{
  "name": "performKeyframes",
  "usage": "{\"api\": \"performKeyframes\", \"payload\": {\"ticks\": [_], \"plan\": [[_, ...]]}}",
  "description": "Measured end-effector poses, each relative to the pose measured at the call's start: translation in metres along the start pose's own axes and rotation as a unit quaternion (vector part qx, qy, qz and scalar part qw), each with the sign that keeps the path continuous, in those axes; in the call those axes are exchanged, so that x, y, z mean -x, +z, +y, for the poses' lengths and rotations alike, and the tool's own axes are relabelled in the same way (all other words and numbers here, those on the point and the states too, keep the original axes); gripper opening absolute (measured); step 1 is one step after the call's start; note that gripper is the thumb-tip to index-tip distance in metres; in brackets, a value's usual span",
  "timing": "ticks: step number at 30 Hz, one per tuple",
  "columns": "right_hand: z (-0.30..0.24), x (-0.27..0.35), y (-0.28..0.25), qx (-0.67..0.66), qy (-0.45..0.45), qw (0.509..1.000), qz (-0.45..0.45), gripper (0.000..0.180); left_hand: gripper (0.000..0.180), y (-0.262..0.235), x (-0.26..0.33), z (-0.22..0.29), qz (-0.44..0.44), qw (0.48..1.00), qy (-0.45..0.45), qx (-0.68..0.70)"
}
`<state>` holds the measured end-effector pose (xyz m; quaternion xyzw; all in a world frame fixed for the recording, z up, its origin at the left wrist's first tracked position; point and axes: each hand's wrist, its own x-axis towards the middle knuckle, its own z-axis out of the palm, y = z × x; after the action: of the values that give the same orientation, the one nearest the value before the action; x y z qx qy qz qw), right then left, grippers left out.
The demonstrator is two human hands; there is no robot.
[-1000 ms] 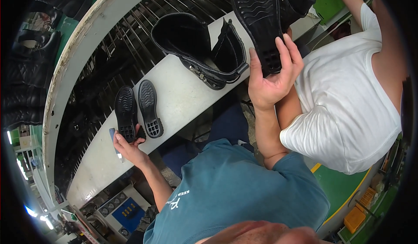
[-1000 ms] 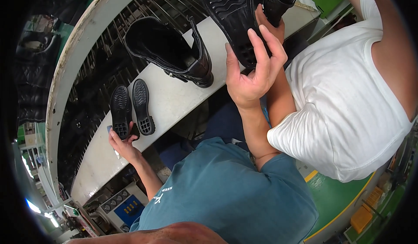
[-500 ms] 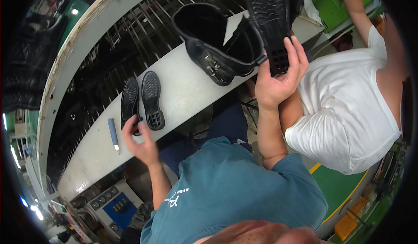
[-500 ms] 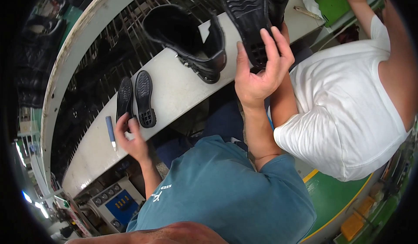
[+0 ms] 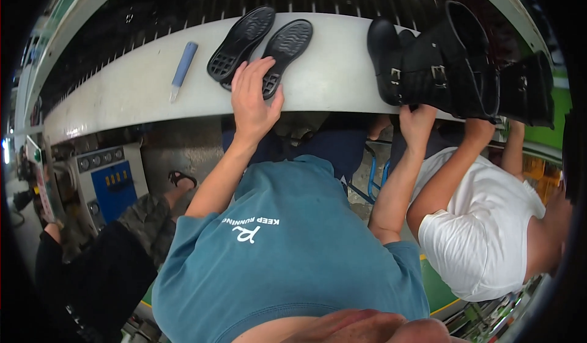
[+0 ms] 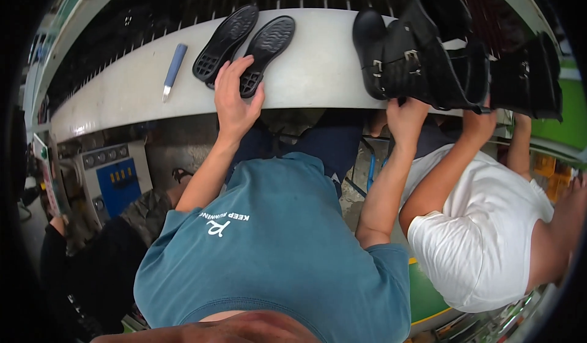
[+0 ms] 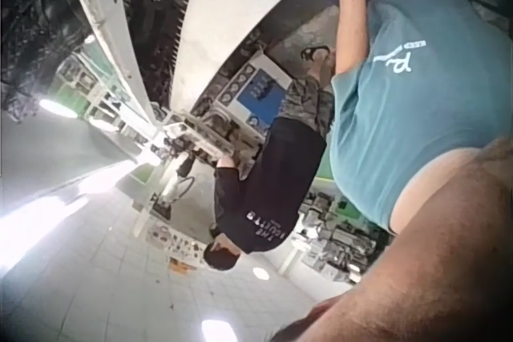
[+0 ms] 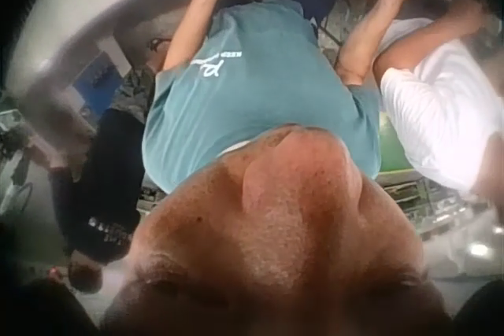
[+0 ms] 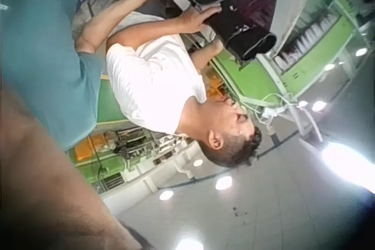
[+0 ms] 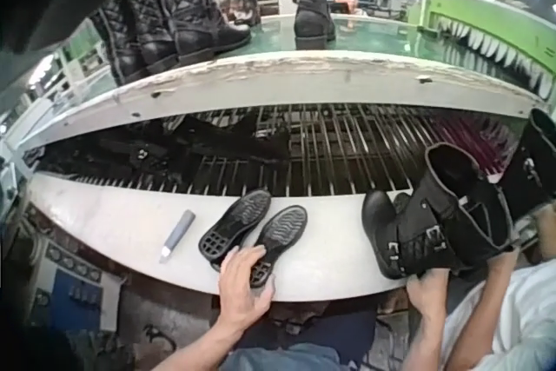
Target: The recorder is at an assembly line, picking up shoe outsoles and black boots, inspecting them, and placing them back on the conveyor belt.
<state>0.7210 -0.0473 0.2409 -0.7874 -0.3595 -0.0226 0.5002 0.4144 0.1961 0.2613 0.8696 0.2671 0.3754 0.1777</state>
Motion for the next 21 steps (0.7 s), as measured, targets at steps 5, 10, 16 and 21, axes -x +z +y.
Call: {"api": "performKeyframes", "payload": {"ticks": [5,10,16,21], "plan": [[0.027,0.012,0.001,-0.046,0.004,0.997,-0.066,0.048,0.062,-0.027,0.004,0.008,0.056,0.995,0.040,0.070],[0.014,0.014,0.001,-0.098,0.046,0.990,-0.095,0.039,0.065,-0.054,-0.019,0.022,0.143,0.980,0.083,0.115],[0.004,0.003,0.001,-0.084,0.049,0.987,-0.127,0.039,0.055,-0.043,-0.037,0.016,0.142,0.988,0.053,0.004],[-0.003,0.005,0.005,-0.112,0.029,0.987,-0.112,0.025,0.065,-0.034,-0.030,0.019,0.131,0.991,-0.003,-0.024]]}}
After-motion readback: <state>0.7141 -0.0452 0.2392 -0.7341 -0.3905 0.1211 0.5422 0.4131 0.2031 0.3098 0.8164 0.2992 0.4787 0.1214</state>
